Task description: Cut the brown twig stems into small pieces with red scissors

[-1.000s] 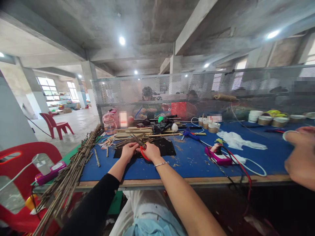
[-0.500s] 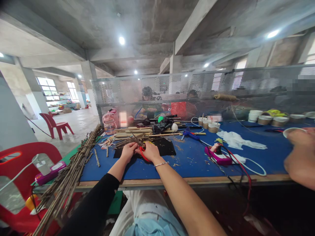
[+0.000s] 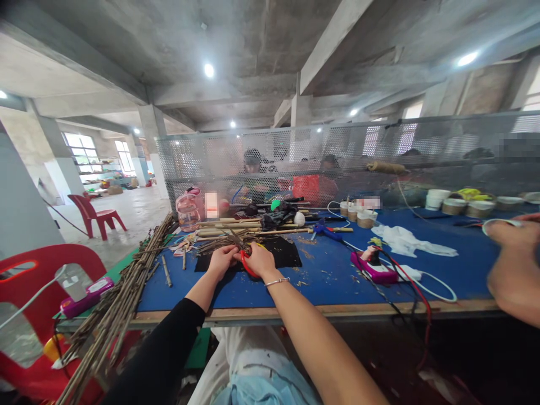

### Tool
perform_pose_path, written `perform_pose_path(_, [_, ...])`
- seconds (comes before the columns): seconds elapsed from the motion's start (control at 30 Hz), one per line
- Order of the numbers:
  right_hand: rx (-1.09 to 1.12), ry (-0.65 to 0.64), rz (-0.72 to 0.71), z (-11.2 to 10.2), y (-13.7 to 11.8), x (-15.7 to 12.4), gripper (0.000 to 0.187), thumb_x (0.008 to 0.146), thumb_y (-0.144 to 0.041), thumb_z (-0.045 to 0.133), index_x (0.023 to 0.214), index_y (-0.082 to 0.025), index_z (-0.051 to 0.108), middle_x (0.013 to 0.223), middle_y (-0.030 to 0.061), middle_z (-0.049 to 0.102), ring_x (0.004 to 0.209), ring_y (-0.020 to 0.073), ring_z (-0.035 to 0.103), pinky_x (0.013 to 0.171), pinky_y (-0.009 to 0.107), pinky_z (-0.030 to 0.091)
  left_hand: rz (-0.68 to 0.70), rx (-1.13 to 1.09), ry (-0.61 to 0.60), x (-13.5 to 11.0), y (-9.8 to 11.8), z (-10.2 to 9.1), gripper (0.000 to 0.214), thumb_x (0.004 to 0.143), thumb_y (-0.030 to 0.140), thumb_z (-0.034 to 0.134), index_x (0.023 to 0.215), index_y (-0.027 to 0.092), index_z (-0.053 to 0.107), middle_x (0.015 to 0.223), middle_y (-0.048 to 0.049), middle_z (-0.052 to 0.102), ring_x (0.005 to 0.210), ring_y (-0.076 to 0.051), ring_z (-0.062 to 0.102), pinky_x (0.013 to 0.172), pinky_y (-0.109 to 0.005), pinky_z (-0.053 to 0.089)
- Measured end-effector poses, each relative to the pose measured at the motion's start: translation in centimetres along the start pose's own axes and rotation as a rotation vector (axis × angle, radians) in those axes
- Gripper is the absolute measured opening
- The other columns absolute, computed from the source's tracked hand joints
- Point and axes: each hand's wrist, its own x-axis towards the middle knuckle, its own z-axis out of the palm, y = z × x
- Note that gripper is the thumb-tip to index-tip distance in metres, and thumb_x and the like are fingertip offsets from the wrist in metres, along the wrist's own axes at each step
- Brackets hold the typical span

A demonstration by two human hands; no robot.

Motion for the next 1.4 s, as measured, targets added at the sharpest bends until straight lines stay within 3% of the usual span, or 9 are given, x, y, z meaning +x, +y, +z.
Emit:
perform_pose_path(0.27, [-0.050,-0.044,0.038,-0.13,0.16,0.30,0.056,0.070,-0.071,0.043,0.086,-0.019,0.056,0.086,0.0087,0.066,0.082,0.0235,0.062,0.063,0.026,0.039,-0.003,0.022,0.048,0.27,-0.24,-0.13,0.022,0.065,0.026,0.067,0.081,0.011,0.068,0.056,-0.0010,0.060,0.041,-0.005,0.045,0.041,-0.018,0.037])
perform_pose_path(0.43, [-0.041,-0.023,0.013,0.07,0.08,0.20,0.057,0.070,-0.071,0.043,0.090,-0.019,0.055,0.090,0.0083,0.065,0.085,0.0231,0.061,0.065,0.026,0.039,-0.031,0.024,0.108,0.33,-0.11,-0.02,0.020,0.063,0.025,0.070,0.077,0.011,0.066,0.053,-0.0003,0.059,0.041,-0.006,0.047,0.042,-0.018,0.039])
perform_pose_path(0.83, [-0.054,0.046,-0.065,0.55,0.07,0.14,0.058,0.070,-0.070,0.046,0.093,-0.018,0.053,0.094,0.0097,0.062,0.089,0.0220,0.058,0.069,0.027,0.038,0.022,0.021,0.106,0.65,-0.63,-0.08,0.021,0.058,0.027,0.072,0.071,0.012,0.065,0.051,0.0010,0.057,0.041,-0.006,0.046,0.042,-0.019,0.036])
perform_pose_path(1.07, [-0.004,0.012,-0.011,0.32,0.03,0.01,0.058,0.070,-0.073,0.041,0.090,-0.020,0.054,0.088,0.0067,0.065,0.082,0.0212,0.061,0.062,0.025,0.037,0.016,0.009,0.091,0.77,-0.71,-0.07,0.023,0.059,0.024,0.072,0.078,0.011,0.068,0.056,-0.0010,0.061,0.042,-0.006,0.047,0.044,-0.019,0.037])
perform_pose_path(1.4, [-0.019,-0.005,-0.002,0.17,0.15,0.02,0.059,0.070,-0.073,0.041,0.093,-0.020,0.055,0.092,0.0088,0.064,0.086,0.0219,0.061,0.067,0.026,0.038,0.019,-0.056,0.087,0.98,-0.88,-0.37,0.032,0.062,0.026,0.071,0.091,0.011,0.068,0.068,-0.0043,0.066,0.050,-0.007,0.052,0.051,-0.019,0.042])
